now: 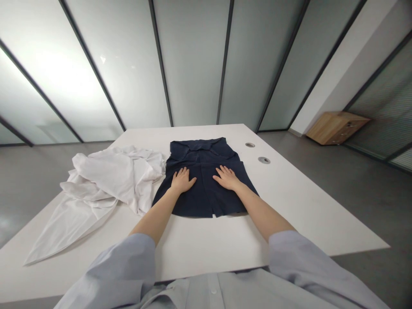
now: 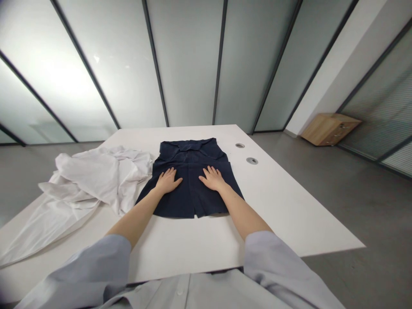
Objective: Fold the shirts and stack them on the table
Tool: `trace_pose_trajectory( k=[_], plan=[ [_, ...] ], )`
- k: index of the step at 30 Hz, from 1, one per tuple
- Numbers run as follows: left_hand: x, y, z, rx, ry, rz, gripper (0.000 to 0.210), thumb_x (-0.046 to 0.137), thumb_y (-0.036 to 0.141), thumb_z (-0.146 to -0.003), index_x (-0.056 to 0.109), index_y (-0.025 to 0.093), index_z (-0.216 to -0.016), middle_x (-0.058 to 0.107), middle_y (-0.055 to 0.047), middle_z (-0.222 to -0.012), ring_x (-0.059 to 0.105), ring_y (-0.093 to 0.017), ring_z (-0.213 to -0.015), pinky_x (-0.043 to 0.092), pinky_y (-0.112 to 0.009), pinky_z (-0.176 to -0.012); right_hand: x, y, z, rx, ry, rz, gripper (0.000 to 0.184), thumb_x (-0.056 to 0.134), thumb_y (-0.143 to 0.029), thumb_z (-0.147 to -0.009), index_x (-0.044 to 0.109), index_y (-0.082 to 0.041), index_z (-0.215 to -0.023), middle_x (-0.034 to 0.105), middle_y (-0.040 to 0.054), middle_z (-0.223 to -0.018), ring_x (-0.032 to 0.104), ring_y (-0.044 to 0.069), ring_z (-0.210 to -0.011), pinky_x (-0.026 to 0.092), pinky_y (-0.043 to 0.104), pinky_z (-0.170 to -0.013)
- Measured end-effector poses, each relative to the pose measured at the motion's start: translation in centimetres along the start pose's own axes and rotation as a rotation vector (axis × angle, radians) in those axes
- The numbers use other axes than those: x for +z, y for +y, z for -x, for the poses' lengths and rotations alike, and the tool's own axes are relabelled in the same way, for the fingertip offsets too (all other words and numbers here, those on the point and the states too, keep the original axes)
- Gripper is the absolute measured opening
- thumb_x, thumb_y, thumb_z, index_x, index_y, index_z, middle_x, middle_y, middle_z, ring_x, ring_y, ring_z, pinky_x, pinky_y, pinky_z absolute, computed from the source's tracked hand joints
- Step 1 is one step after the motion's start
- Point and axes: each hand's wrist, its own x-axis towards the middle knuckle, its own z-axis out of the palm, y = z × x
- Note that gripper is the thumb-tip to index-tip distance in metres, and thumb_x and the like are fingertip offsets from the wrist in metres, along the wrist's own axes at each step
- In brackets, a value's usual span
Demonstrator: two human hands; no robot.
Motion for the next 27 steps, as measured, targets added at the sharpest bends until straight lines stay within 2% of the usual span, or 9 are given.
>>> trace_pose_trajectory(
  k=[3,6,9,11,17,21,24,27],
  plan=[
    [-0.2,-0.2,0.1,0.014,0.001,0.015,0.055,0.035,0.037,-0.091,0.04,0.016,-0.141,0.034,-0.012,-0.153,0.028,-0.026,-0.142,0.025,-0.044,-0.113,-0.1,0.5,0.0,-0.041,0.087,-0.014,0.051,0.034,-0.04,-0.095,0.044,-0.02,-0.141,0.034,0.011,-0.152,0.029,0.026,-0.139,0.023,0.041,-0.111],
    [-0.8,-0.1,0.4,0.042,0.089,0.032,0.044,0.043,0.029,-0.087,0.052,0.019,-0.128,0.05,-0.011,-0.138,0.046,-0.024,-0.127,0.038,-0.037,-0.104,-0.6,0.4,0.3,-0.088,0.169,-0.008,0.035,0.044,-0.026,-0.091,0.06,-0.02,-0.121,0.055,0.0113,-0.131,0.048,0.025,-0.12,0.036,0.037,-0.099],
    [-1.4,0.2,0.7,0.091,0.13,0.02,0.029,0.047,0.026,-0.085,0.062,0.021,-0.109,0.062,-0.008,-0.115,0.057,-0.023,-0.11,0.045,-0.034,-0.092,-1.3,-0.1,0.6,-0.13,0.192,-0.005,0.026,0.045,-0.024,-0.09,0.066,-0.02,-0.106,0.064,0.0089,-0.111,0.057,0.022,-0.103,0.041,0.032,-0.09],
    [-1.6,0.4,0.8,0.101,0.141,0.002,0.026,0.047,0.028,-0.086,0.063,0.021,-0.104,0.064,-0.007,-0.109,0.059,-0.023,-0.104,0.046,-0.035,-0.09,-1.8,-0.5,0.9,-0.128,0.186,-0.005,0.027,0.045,-0.029,-0.091,0.068,-0.02,-0.103,0.066,0.0077,-0.107,0.059,0.022,-0.099,0.042,0.03,-0.087],
    [-2.2,0.7,0.8,0.057,0.103,0.002,0.033,0.046,0.036,-0.087,0.064,0.021,-0.11,0.066,-0.007,-0.112,0.062,-0.024,-0.104,0.045,-0.036,-0.09,-2.2,-1.8,1.5,-0.088,0.133,0.055,0.037,0.042,-0.04,-0.094,0.067,-0.019,-0.111,0.063,0.0108,-0.121,0.059,0.027,-0.107,0.043,0.035,-0.092],
    [-1.8,0.8,0.9,0.028,0.066,-0.017,0.041,0.043,0.046,-0.089,0.063,0.02,-0.114,0.067,-0.01,-0.115,0.061,-0.027,-0.109,0.043,-0.039,-0.094,-1.3,-1.9,1.1,-0.1,0.112,0.025,0.043,0.036,-0.039,-0.097,0.06,-0.017,-0.124,0.053,0.0133,-0.137,0.05,0.028,-0.124,0.039,0.039,-0.1],
    [-1.1,0.9,0.9,0.037,0.062,-0.007,0.057,0.039,0.055,-0.089,0.056,0.015,-0.126,0.055,-0.015,-0.136,0.048,-0.03,-0.127,0.037,-0.044,-0.103,-0.3,-1.4,0.6,-0.111,0.109,-0.018,0.047,0.037,-0.041,-0.097,0.051,-0.016,-0.134,0.041,0.0143,-0.148,0.036,0.028,-0.137,0.03,0.042,-0.109],
    [-0.3,0.9,0.7,0.049,0.024,0.022,0.066,0.036,0.057,-0.09,0.045,0.011,-0.137,0.037,-0.016,-0.151,0.031,-0.031,-0.14,0.027,-0.047,-0.111,0.5,-0.7,0.2,-0.134,0.132,-0.055,0.048,0.043,-0.04,-0.095,0.049,-0.016,-0.136,0.039,0.0145,-0.149,0.032,0.027,-0.139,0.028,0.043,-0.11]
  ],
)
